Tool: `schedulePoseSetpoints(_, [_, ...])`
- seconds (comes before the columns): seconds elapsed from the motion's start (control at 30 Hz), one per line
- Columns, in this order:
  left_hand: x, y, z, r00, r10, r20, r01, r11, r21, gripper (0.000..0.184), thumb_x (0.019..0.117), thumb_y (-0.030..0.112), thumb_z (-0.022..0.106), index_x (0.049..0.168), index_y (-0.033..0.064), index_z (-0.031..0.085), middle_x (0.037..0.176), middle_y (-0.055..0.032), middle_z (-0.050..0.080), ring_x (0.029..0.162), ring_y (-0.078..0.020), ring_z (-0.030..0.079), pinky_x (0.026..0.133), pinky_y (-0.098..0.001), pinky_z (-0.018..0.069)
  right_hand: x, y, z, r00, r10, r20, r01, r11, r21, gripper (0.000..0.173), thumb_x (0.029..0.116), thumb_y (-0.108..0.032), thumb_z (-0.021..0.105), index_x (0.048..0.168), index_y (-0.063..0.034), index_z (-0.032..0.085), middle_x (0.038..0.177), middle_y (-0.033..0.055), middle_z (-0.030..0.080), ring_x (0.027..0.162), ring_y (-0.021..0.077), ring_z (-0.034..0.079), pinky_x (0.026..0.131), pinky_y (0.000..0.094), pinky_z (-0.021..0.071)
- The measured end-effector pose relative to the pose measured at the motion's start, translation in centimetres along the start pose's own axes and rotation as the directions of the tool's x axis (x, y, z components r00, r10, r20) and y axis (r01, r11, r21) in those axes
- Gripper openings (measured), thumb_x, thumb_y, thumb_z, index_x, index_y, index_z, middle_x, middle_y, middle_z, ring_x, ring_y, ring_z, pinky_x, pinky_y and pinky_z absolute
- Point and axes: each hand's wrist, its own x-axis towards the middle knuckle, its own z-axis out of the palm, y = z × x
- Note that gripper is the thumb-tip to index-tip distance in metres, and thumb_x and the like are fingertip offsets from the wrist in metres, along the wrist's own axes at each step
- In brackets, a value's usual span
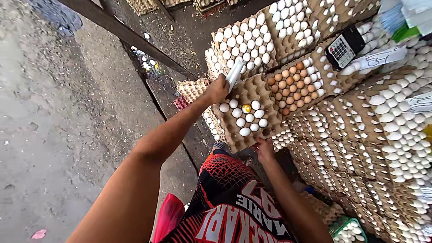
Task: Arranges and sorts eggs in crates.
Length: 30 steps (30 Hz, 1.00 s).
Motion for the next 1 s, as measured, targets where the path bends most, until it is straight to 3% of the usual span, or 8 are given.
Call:
schedulePoseSetpoints(0.17, [0.5, 4.1, -1.5, 0.999, 0.036, -0.013, -0.036, 0.999, -0.019, 0.039, 0.1086, 0.027, 0.038, 0.134, -0.001, 0.047, 0.107, -0.0197, 0.066, 0.098, -0.031, 0.068, 0.089, -0.0522, 0.0544, -1.1, -4.6, -1.6, 0.987, -0.159, 0.012, 0.159, 0.987, -0.01, 0.029, 0.1034, -0.014, 0.056, 0.131, -0.0047, 0.053, 0.1, 0.0104, 0.066, 0.072, 0.0165, 0.065, 0.064, 0.0347, 0.0585])
schedulePoseSetpoints(0.27, [1.6, 8.9, -4.2, 0.986, 0.154, -0.068, -0.156, 0.987, -0.037, 0.04, 0.1099, 0.024, 0.038, 0.138, -0.0025, 0.046, 0.117, -0.0183, 0.066, 0.108, -0.0244, 0.067, 0.097, -0.0436, 0.0537, 0.1, -9.6, -4.1, 0.953, -0.298, 0.053, 0.298, 0.954, 0.006, 0.034, 0.1019, -0.019, 0.059, 0.133, -0.0066, 0.052, 0.102, 0.0078, 0.067, 0.081, 0.018, 0.068, 0.072, 0.0391, 0.0609])
schedulePoseSetpoints(0.43, [2.8, 13.7, -5.1, 0.935, 0.299, -0.189, -0.318, 0.945, -0.081, 0.031, 0.1093, 0.019, 0.042, 0.127, -0.0023, 0.056, 0.103, -0.0143, 0.067, 0.096, -0.0202, 0.067, 0.09, -0.0386, 0.055, 0.5, -13.6, -6.5, 0.922, -0.385, 0.034, 0.385, 0.923, 0.014, 0.033, 0.1015, -0.024, 0.061, 0.131, -0.0106, 0.054, 0.105, 0.0076, 0.069, 0.084, 0.0204, 0.07, 0.073, 0.0415, 0.0621])
schedulePoseSetpoints(0.57, [1.7, 10.9, -5.7, 0.967, 0.245, -0.066, -0.244, 0.97, 0.02, 0.042, 0.1102, 0.029, 0.039, 0.141, 0.0007, 0.042, 0.119, -0.0156, 0.066, 0.107, -0.0224, 0.068, 0.097, -0.0438, 0.0555, -0.8, -8.4, -4.0, 0.938, -0.339, 0.065, 0.341, 0.94, -0.023, 0.041, 0.1026, -0.027, 0.058, 0.14, -0.0139, 0.047, 0.113, 0.0087, 0.067, 0.087, 0.0219, 0.07, 0.072, 0.0433, 0.062])
schedulePoseSetpoints(0.63, [0.4, 8.0, -5.2, 0.981, 0.194, -0.022, -0.192, 0.98, 0.055, 0.044, 0.1101, 0.03, 0.04, 0.144, 0.0017, 0.041, 0.12, -0.0186, 0.065, 0.108, -0.0272, 0.068, 0.097, -0.0496, 0.0545, -0.8, -4.6, -2.3, 0.959, -0.272, 0.08, 0.273, 0.962, -0.007, 0.045, 0.105, -0.027, 0.056, 0.146, -0.0124, 0.044, 0.118, 0.0141, 0.066, 0.091, 0.0265, 0.07, 0.076, 0.0475, 0.0619])
schedulePoseSetpoints(0.77, [-0.1, 1.3, -2.8, 0.997, 0.08, 0.0, -0.079, 0.992, 0.103, 0.044, 0.1094, 0.033, 0.041, 0.14, 0.0016, 0.043, 0.114, -0.0229, 0.066, 0.103, -0.0356, 0.068, 0.092, -0.0588, 0.0539, 0.5, 1.0, 1.4, 0.99, -0.138, 0.035, 0.137, 0.99, 0.035, 0.037, 0.1071, -0.018, 0.052, 0.141, -0.0034, 0.046, 0.109, 0.0211, 0.067, 0.082, 0.0285, 0.07, 0.07, 0.0454, 0.0618])
schedulePoseSetpoints(0.9, [0.6, -2.3, -1.4, 0.995, 0.042, 0.086, -0.053, 0.991, 0.12, 0.044, 0.1095, 0.032, 0.043, 0.141, 0.0017, 0.046, 0.116, -0.0255, 0.065, 0.105, -0.0384, 0.067, 0.093, -0.0614, 0.0528, 1.3, 2.5, 2.0, 0.998, -0.053, 0.045, 0.051, 0.998, 0.028, 0.041, 0.108, -0.023, 0.051, 0.144, -0.0048, 0.043, 0.116, 0.0216, 0.065, 0.086, 0.0299, 0.072, 0.07, 0.0459, 0.0629])
schedulePoseSetpoints(1.0, [-0.5, -1.9, -2.3, 0.993, 0.093, 0.069, -0.104, 0.978, 0.179, 0.048, 0.108, 0.036, 0.048, 0.147, 0.0093, 0.044, 0.121, -0.0284, 0.064, 0.105, -0.0464, 0.065, 0.088, -0.0692, 0.0509, 0.3, 2.2, 1.4, 0.997, -0.012, 0.077, 0.014, 0.999, -0.03, 0.054, 0.102, -0.024, 0.061, 0.149, -0.0066, 0.04, 0.126, 0.0213, 0.064, 0.096, 0.0316, 0.071, 0.076, 0.0493, 0.0623])
